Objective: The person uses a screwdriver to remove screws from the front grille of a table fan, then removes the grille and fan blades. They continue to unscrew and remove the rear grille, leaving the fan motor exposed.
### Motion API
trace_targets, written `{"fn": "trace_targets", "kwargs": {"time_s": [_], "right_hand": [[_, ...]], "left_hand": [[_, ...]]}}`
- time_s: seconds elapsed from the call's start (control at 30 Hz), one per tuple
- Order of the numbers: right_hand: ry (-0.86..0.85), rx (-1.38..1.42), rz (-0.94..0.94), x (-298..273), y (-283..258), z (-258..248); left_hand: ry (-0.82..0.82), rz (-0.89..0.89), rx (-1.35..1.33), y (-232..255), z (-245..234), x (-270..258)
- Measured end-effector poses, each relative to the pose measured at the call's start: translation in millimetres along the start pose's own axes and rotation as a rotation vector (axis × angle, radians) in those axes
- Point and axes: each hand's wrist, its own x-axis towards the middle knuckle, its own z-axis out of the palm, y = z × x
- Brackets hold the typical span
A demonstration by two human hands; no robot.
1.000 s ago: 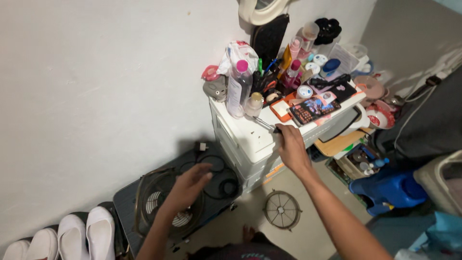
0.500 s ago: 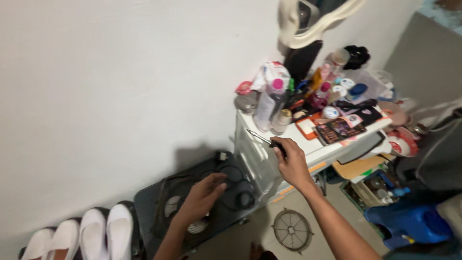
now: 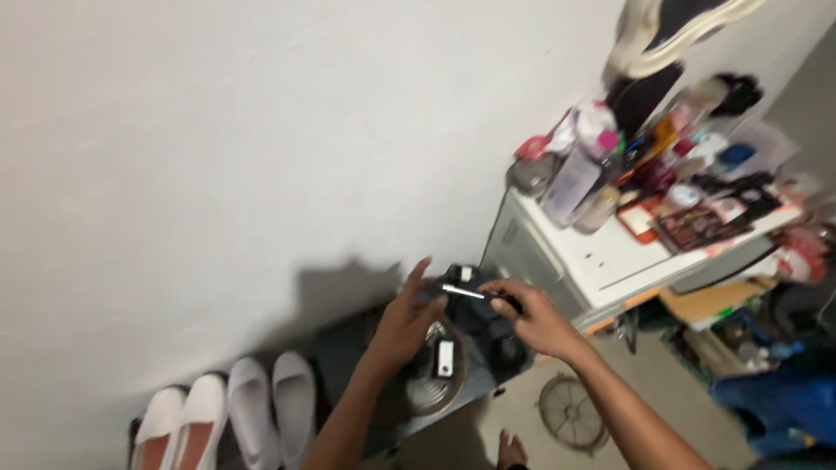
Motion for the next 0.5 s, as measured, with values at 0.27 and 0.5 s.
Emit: {"fn": "trace_targets", "kwargs": {"time_s": [0.27, 0.5], "right_hand": [[-0.231, 0.140, 0.200, -12.2, -9.7, 64.4], [-0.275, 0.358, 0.321, -29.9, 10.2, 91.6]], "left_hand": [[-0.097, -0.006, 0.124, -55.1, -19.7, -3.7], [-0.262, 0.035, 0.255, -82.7, -42.5, -20.4]]}}
